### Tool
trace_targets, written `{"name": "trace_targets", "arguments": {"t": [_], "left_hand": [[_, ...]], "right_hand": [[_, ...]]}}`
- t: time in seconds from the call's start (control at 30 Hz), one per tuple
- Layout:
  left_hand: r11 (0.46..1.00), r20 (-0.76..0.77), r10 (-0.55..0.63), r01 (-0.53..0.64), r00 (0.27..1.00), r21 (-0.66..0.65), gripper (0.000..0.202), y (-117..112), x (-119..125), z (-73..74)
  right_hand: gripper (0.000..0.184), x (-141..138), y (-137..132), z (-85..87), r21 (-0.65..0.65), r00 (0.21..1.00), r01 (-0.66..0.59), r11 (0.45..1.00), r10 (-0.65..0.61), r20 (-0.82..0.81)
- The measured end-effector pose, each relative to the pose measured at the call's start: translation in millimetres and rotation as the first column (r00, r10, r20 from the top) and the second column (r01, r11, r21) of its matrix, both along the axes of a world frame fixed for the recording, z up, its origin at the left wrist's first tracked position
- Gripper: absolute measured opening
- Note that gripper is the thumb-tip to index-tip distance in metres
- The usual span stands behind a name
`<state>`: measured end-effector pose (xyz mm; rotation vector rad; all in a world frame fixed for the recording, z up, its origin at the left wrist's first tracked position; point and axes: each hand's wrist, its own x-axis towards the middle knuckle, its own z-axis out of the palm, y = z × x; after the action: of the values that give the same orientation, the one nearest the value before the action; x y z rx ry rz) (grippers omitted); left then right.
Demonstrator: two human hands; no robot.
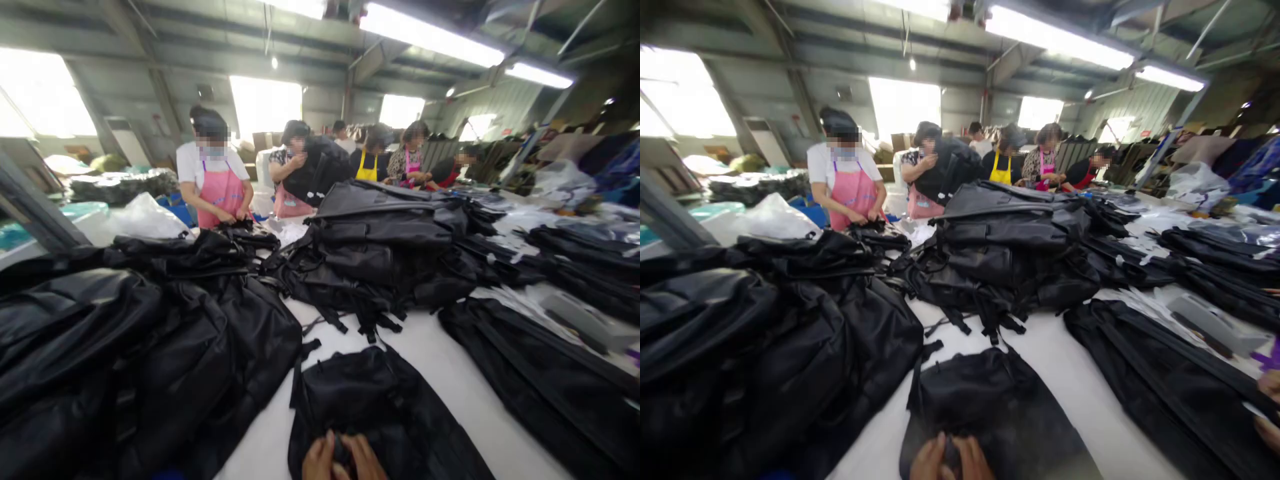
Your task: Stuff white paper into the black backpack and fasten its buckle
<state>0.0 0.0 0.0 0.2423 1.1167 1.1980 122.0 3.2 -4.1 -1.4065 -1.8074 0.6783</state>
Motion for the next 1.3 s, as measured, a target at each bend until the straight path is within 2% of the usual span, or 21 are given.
{"name": "trace_targets", "arguments": {"t": [0.1, 0.2, 0.37, 0.47, 0.57, 0.67, 0.8, 0.87, 0.93, 1.03, 1.13, 1.2, 1.3], "left_hand": [[0.998, 0.15, 0.059, -0.061, 0.987, 0.009, 0.034, -40, 13, -1.7], [0.999, 0.304, 0.02, -0.035, 0.953, 0.041, 0.03, -56, 14, -3.1], [0.997, 0.399, -0.037, 0.007, 0.916, 0.075, 0.035, -56, 6, -3.9], [0.999, 0.456, -0.023, -0.002, 0.89, 0.053, 0.031, -55, 5, -9.3], [0.999, 0.493, 0.05, -0.048, 0.868, -0.018, 0.023, -57, 6, -17.3], [0.998, 0.492, 0.062, -0.051, 0.869, -0.036, 0.018, -54, 5, -17.4], [0.996, 0.375, -0.066, 0.041, 0.925, 0.074, 0.024, -35, -4, -0.5], [0.989, 0.26, -0.128, 0.103, 0.957, 0.109, 0.028, -24, -11, 7.2], [0.982, 0.116, -0.172, 0.161, 0.978, 0.097, 0.031, -17, -17, 9.8], [0.981, -0.107, -0.191, 0.194, 0.976, 0.024, 0.031, -17, -23, 7.0], [0.972, -0.187, -0.227, 0.235, 0.956, 0.023, 0.034, -22, -22, 5.2], [0.977, -0.212, -0.209, 0.215, 0.955, 0.008, 0.034, -22, -18, 4.6], [0.995, -0.275, -0.069, 0.046, 0.959, -0.091, 0.027, -19, -8, 0.6]], "right_hand": [[0.028, 21, -20, 12.2, -0.215, 0.997, -0.077, 0.974, 0.081, 0.011], [0.033, 24, -7, 18.4, -0.385, 0.997, -0.07, 0.92, 0.051, -0.061], [0.039, 24, 15, 11.6, -0.557, 0.969, -0.11, 0.823, -0.037, -0.245], [0.038, 27, 11, 7.3, -0.6, 0.93, -0.2, 0.775, -0.043, -0.366], [0.036, 29, 5, 5.9, -0.63, 0.905, -0.267, 0.729, -0.035, -0.425], [0.036, 31, 4, 7.3, -0.669, 0.879, -0.311, 0.675, -0.063, -0.472], [0.04, 33, 13, 13.3, -0.68, 0.842, -0.386, 0.623, -0.063, -0.536], [0.041, 33, 15, 16.1, -0.644, 0.832, -0.424, 0.637, -0.006, -0.554], [0.043, 31, 13, 16.9, -0.596, 0.838, -0.466, 0.653, 0.11, -0.535], [0.046, 27, 7, 15.1, -0.566, 0.878, -0.463, 0.682, 0.268, -0.396], [0.038, 24, 3, 12.8, -0.57, 0.91, -0.412, 0.71, 0.287, -0.3], [0.034, 23, 2, 11.2, -0.573, 0.915, -0.402, 0.714, 0.287, -0.285], [0.04, 24, 1, 7.5, -0.565, 0.925, -0.38, 0.732, 0.316, -0.213]]}}
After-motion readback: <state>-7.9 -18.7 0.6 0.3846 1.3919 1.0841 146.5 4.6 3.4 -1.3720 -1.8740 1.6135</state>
